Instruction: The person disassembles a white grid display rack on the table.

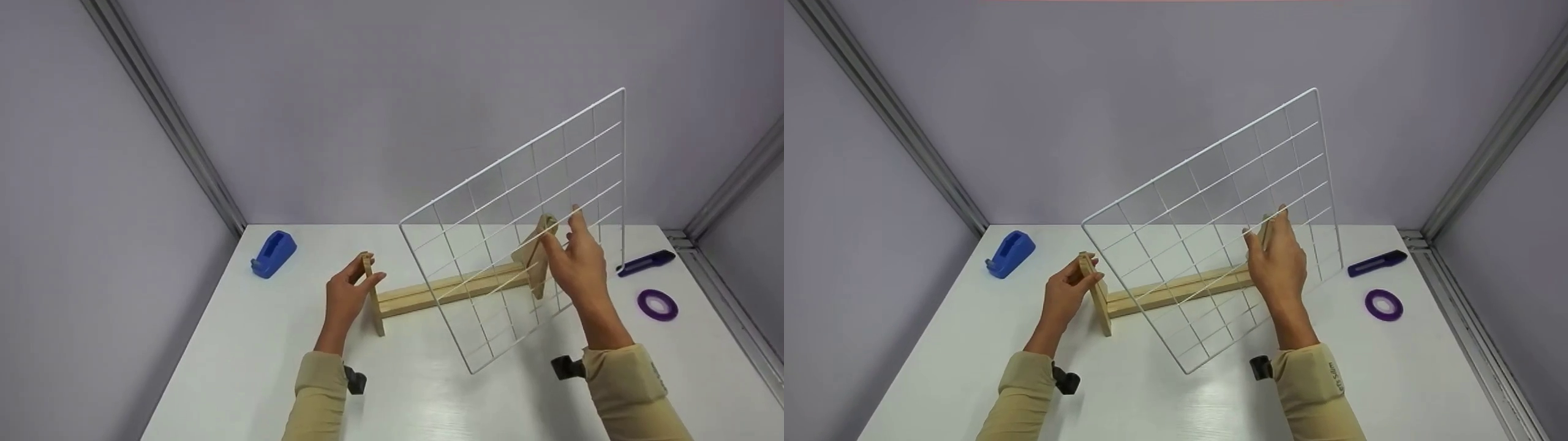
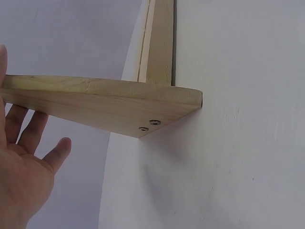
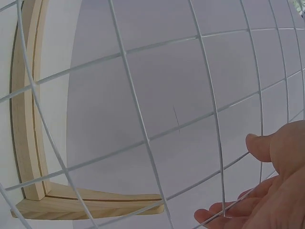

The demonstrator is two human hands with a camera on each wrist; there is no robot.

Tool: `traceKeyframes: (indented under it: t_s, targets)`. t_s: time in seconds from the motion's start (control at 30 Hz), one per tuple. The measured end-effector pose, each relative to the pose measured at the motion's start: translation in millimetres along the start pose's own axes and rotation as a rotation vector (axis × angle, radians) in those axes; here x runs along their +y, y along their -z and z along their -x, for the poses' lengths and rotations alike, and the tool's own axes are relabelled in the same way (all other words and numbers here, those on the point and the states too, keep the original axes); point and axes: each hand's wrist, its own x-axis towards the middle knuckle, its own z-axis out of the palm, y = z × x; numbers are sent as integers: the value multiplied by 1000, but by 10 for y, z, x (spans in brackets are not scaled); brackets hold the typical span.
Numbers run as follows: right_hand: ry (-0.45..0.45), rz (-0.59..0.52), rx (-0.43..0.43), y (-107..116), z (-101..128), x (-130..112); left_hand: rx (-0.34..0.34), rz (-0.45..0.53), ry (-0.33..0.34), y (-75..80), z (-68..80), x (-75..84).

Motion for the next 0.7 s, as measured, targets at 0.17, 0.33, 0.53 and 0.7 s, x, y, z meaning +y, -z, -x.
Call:
traceKeyframes:
  t_s: [0.17, 0.33, 0.53, 0.7]
  targets:
    - [-8, 47, -18, -15, 1, 78, 27, 19, -8, -12, 44, 7]
    - [-7, 83, -29, -25, 12, 119, 47, 14, -6, -18, 83, -3]
    - [-1, 107, -53, -37, 16, 152, 72, 23, -18, -28, 127, -18]
    - [23, 117, -57, -62, 18, 205, 107, 32, -29, -28, 152, -9]
